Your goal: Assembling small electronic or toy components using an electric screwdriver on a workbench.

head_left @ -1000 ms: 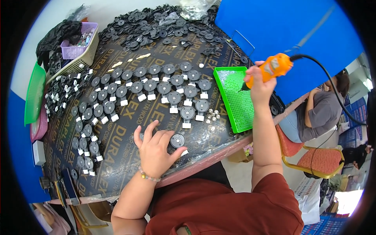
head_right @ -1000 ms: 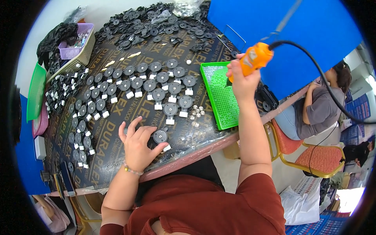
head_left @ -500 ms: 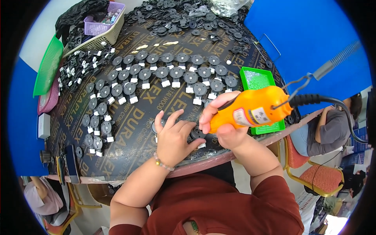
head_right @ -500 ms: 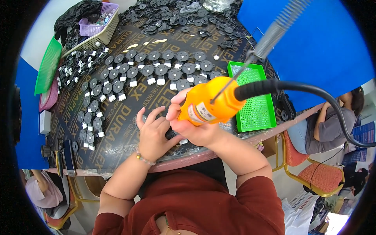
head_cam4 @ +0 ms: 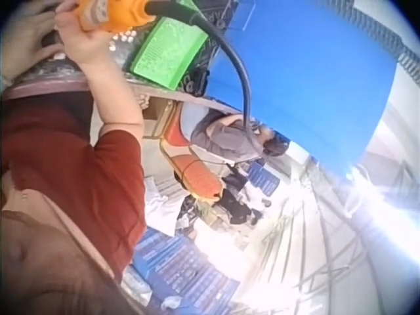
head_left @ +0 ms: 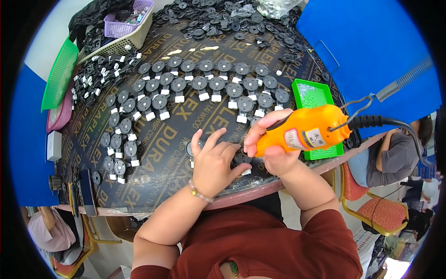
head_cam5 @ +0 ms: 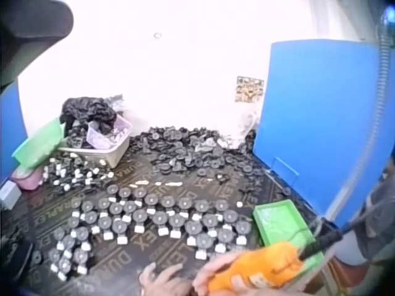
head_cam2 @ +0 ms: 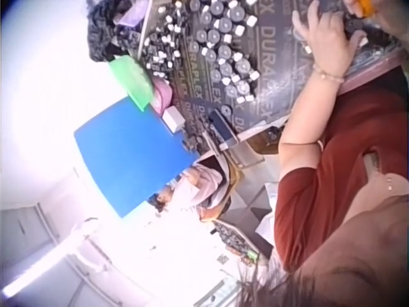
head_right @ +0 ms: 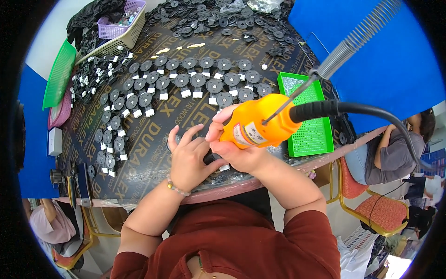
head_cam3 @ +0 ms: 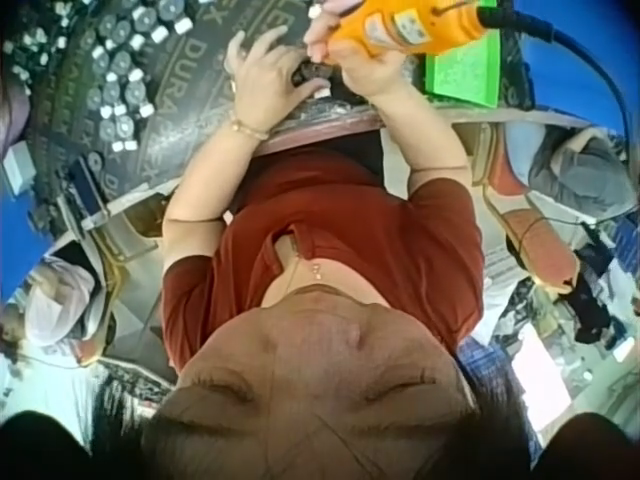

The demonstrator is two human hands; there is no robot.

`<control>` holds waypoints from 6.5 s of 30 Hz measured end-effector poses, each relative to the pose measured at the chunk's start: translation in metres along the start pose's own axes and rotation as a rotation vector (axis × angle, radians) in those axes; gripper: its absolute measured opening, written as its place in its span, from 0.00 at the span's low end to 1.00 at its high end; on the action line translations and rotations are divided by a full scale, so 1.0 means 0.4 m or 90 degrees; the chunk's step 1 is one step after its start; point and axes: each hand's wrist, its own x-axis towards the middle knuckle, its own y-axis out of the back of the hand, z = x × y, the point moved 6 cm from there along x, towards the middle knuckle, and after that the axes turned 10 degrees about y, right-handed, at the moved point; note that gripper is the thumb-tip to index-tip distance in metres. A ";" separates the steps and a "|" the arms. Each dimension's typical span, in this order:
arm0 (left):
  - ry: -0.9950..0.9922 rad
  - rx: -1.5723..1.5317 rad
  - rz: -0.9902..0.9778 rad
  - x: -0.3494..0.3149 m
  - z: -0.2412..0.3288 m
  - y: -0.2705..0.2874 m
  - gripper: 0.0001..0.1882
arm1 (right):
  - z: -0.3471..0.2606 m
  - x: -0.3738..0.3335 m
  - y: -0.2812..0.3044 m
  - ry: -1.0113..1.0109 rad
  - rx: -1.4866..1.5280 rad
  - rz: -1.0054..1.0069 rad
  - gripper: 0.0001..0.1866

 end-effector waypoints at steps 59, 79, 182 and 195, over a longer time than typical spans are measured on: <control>-0.007 0.053 0.033 0.004 0.017 0.000 0.22 | -0.098 0.107 0.520 0.090 -0.461 0.223 0.13; -0.005 0.015 0.016 0.008 0.010 0.003 0.22 | -0.098 -0.004 0.051 0.053 0.022 -0.047 0.26; 0.017 -0.085 -0.092 0.018 -0.047 0.007 0.24 | -0.182 0.077 0.272 0.180 -0.150 0.127 0.21; 0.004 -0.113 -0.050 0.014 -0.056 0.010 0.23 | 0.015 0.022 -0.022 0.003 -0.010 -0.075 0.27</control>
